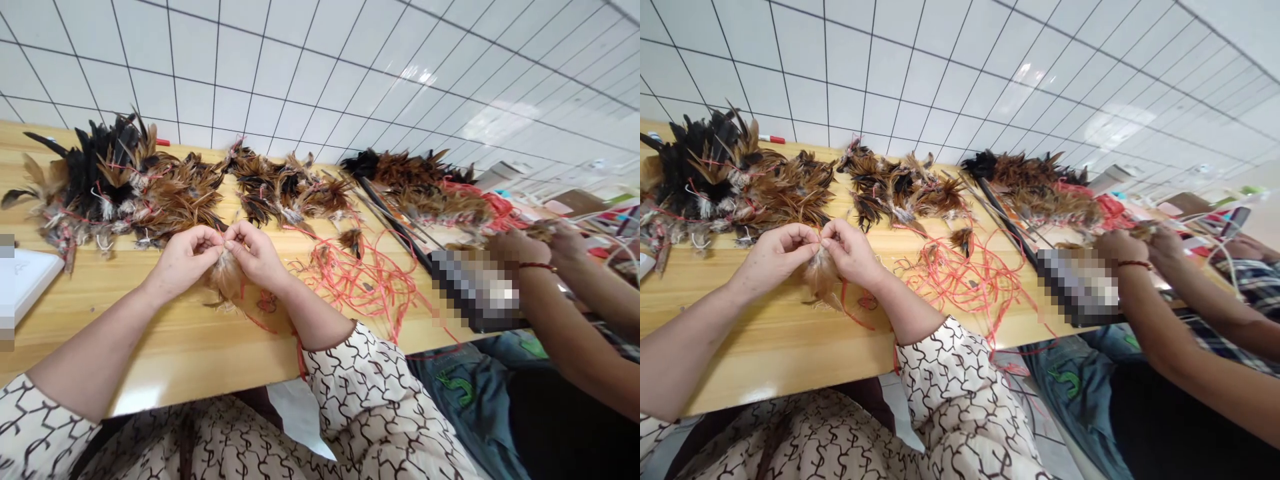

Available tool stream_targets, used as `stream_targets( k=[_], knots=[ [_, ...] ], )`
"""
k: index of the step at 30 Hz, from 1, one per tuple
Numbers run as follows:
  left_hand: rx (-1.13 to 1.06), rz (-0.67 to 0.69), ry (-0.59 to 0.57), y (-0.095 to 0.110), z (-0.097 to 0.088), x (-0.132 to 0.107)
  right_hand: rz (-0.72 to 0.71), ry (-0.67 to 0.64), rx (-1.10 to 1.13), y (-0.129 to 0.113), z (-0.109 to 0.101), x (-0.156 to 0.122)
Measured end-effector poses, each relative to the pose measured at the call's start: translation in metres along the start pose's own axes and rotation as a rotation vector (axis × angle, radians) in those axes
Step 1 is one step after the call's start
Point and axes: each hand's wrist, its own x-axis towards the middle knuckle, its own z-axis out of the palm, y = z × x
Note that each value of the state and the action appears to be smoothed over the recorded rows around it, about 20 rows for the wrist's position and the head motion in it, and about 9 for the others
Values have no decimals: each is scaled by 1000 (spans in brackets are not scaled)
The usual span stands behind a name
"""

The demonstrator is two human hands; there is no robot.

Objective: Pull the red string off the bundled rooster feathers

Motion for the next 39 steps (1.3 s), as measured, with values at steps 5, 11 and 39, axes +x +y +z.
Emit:
stream_targets(
  k=[5,11,39],
  knots=[
    [10,-43,-79,12,0,9,47,12,82,3,-5,5],
    [-76,-57,-146,24,-2,21,43,66,223,-2,-14,11],
    [-233,82,9,-12,16,27,252,164,420,7,-8,7]
  ],
)
